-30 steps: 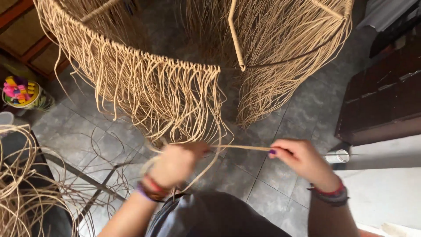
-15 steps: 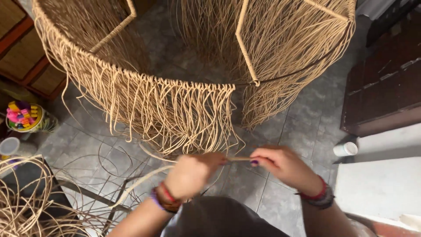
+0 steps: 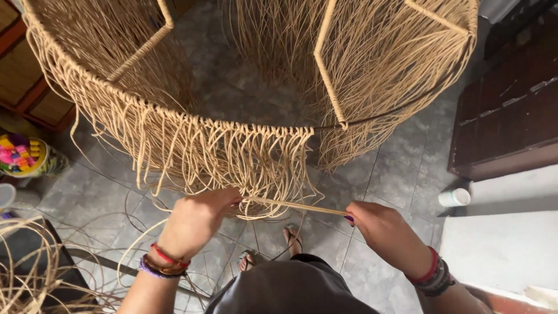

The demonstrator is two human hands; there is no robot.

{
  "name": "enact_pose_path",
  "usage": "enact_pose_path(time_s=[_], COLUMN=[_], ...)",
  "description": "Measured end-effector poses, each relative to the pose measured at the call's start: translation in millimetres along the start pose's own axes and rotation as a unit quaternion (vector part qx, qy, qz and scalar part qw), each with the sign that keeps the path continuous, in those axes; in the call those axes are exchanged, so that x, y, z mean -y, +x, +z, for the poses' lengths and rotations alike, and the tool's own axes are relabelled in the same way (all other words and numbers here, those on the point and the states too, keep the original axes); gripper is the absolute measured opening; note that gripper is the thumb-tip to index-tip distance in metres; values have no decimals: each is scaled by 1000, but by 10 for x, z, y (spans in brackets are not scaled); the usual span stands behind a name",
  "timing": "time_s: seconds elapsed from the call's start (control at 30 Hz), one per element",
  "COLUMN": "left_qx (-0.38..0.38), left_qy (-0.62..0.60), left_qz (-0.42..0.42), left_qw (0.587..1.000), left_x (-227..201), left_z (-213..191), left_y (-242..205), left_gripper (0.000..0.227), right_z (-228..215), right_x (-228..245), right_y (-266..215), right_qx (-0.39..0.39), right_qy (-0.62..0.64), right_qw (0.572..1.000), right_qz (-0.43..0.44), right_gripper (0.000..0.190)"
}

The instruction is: Weaving and knotting straw strands onto a circular frame to create a decorative furniture item.

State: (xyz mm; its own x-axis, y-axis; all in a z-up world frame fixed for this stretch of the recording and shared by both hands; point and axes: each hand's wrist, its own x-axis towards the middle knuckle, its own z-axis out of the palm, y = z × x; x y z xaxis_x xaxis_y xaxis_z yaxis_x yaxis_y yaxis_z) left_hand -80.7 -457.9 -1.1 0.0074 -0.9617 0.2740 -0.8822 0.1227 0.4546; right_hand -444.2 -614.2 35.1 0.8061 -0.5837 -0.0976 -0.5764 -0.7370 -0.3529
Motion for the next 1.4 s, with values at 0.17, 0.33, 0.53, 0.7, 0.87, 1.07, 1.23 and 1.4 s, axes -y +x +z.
enact_pose_path(time_s=[0.17,0.33,0.53,0.7,0.87,1.07,1.23,1.4], left_qx=[-46,-82,-114,5,-375,-180,-190,-203], left_qy=[34,63,0,-216,28,-40,-4,24], left_qz=[-39,-78,-131,-169,-7,-82,-175,-222], left_qw=[998,992,985,962,927,979,966,953], left_x=[-47,-165,-360,-765,-1328,-1399,-1444,-1303], left_z=[16,91,150,234,467,944,1303,1524], left_y=[59,92,127,307,643,1216,1482,1612], left_gripper=[24,17,19,44,31,67,75,53], right_z=[-115,-308,-471,-819,-876,-861,-916,-1008], right_x=[-269,-441,-706,-667,-333,26,-65,1], right_y=[207,462,727,920,1244,1684,1814,1789], right_qx=[25,-43,-45,-103,-369,-307,-140,-51], right_qy=[20,-60,16,104,171,-4,-100,-81], right_qw=[999,989,979,951,876,915,952,962], right_qz=[-36,-127,-199,-273,-260,-264,-254,-257], right_gripper=[18,11,14,33,19,13,10,17])
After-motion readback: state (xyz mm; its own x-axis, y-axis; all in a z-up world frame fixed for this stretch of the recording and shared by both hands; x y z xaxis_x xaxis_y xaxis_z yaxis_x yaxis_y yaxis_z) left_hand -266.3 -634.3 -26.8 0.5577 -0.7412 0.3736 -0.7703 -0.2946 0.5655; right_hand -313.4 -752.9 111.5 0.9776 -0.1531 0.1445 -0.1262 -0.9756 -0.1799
